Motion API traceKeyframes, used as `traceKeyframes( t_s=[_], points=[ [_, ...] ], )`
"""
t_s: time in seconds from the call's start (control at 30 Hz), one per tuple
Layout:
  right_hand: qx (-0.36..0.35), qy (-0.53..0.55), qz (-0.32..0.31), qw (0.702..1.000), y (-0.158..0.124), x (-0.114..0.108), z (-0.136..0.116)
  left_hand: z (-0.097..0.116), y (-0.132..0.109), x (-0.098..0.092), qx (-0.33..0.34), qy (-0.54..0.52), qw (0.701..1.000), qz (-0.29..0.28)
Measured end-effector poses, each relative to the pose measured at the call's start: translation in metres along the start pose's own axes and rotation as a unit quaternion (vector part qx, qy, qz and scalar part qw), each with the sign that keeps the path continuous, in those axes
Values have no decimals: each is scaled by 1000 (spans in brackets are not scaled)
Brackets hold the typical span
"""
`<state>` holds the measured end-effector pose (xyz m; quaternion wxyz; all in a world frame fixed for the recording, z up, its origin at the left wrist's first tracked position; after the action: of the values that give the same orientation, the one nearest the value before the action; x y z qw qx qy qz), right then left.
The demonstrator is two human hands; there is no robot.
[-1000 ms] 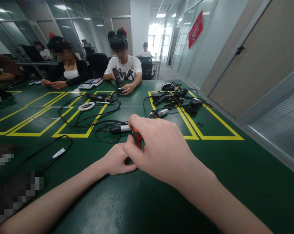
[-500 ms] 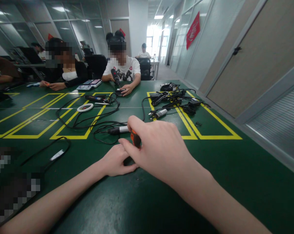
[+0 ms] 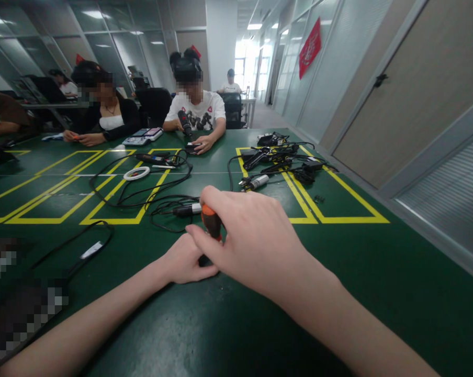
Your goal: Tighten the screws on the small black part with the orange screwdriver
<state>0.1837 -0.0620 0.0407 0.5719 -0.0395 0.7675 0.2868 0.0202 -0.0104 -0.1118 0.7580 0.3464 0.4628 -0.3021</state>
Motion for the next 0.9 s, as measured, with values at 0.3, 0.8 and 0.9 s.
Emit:
traceKeyframes(
  t_s=[0.3, 0.8, 0.9],
  points=[
    [-2, 23, 3, 1000, -1, -2, 0, -1, 0, 2, -3, 6, 1000, 5],
    [28, -15, 7, 999, 0, -1, 0, -1, 0, 1, 2, 9, 1000, 7],
    [50, -31, -1, 998, 0, 1, 2, 0, 0, 0, 10, 9, 1000, 0]
  ],
)
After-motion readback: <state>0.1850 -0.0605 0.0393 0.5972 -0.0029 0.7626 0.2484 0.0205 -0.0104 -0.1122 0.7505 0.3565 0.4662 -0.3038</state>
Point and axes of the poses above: each hand's wrist, its own y-axis towards the middle knuckle, its own x-axis out of the palm, z = x × y, the point moved 2 cm from there along y, towards the middle knuckle, and after that the axes turned 1 degree about -z, right-handed, at the moved point
